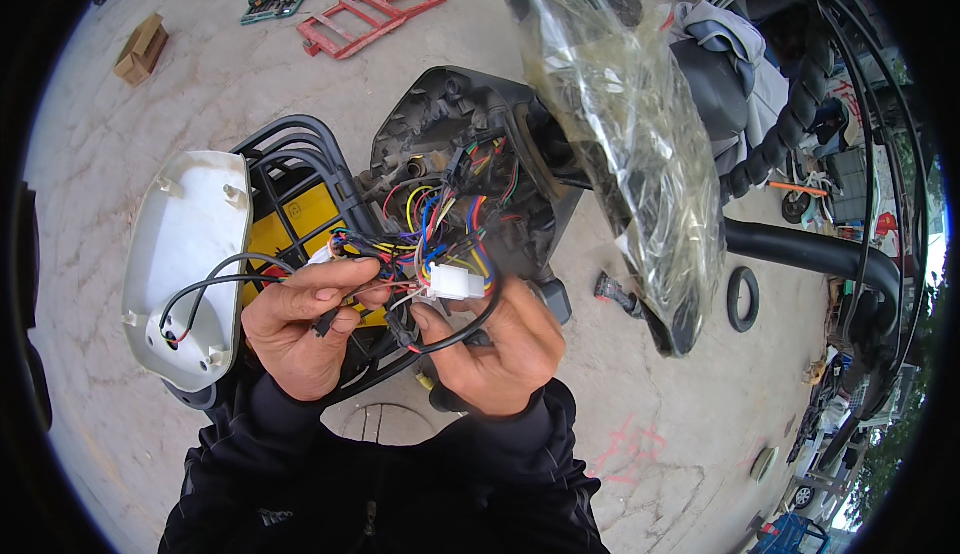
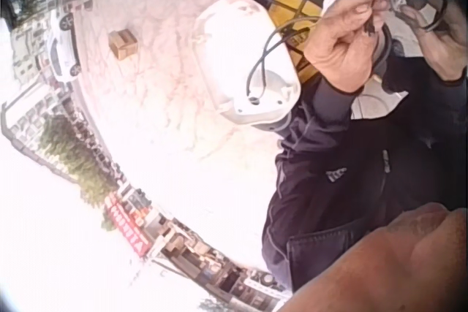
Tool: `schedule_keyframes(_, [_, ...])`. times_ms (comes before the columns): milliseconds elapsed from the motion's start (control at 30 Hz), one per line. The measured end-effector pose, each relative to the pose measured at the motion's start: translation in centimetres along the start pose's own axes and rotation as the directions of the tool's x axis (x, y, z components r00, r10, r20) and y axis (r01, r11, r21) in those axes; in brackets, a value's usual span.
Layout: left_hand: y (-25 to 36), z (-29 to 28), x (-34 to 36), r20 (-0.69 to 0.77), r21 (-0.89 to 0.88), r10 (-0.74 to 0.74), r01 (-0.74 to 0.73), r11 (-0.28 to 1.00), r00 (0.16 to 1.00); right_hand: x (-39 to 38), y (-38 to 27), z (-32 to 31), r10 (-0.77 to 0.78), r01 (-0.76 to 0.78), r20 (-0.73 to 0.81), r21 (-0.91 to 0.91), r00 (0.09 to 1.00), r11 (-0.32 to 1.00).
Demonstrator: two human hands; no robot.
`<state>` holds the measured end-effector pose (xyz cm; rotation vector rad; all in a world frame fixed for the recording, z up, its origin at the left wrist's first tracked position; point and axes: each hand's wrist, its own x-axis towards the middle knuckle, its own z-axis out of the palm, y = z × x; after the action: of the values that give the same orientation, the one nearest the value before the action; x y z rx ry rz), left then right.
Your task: The person removes the front headlight assembly from an electric scooter, exposing the internal wiring. They then use a screwdriver to disconnect a white wire connector and later use pliers to strip and cut wires within the scooter's front basket area.
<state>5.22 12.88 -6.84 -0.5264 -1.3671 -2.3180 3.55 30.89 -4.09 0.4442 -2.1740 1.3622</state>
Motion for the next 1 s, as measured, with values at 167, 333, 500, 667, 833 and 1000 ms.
schedule_keyframes(167, [0.2, -0.1, 0.2, -0.012, -0.131, -0.078, 0.076, 0.989, 0.997, 0.0, 0.1, -0.2, -0.018, 0.018, -0.031, 0.002, 0.999, 1.000])
schedule_keyframes(333, [0.6, 0.0, -0.5, 0.063, 0.260, 0.023, -0.039, 0.965, 0.998, -0.4, 0.6, -0.4, -0.170, 0.168, -0.050, -0.045, 0.984, 0.985])
schedule_keyframes(500, [0.5, 0.1, -1.0, 0.120, 0.397, 0.071, -0.113, 0.911, 0.990, -0.9, 1.1, 0.3, -0.168, 0.190, -0.177, 0.117, 0.970, 0.975])
schedule_keyframes(667, [0.7, -0.4, -0.5, 0.219, 0.475, 0.115, -0.209, 0.855, 0.969, -1.1, 0.9, -0.1, -0.332, 0.323, -0.057, -0.121, 0.942, 0.939])
schedule_keyframes(833, [0.6, -0.1, 0.0, 0.122, 0.299, 0.064, -0.099, 0.949, 0.990, -0.8, 0.5, -0.6, -0.314, 0.313, 0.002, -0.097, 0.949, 0.945])
schedule_keyframes(1000, [-0.4, 0.6, 1.2, -0.141, -0.219, -0.206, 0.172, 0.961, 0.968, -0.2, 0.7, -0.7, -0.144, 0.155, -0.114, 0.095, 0.983, 0.983])
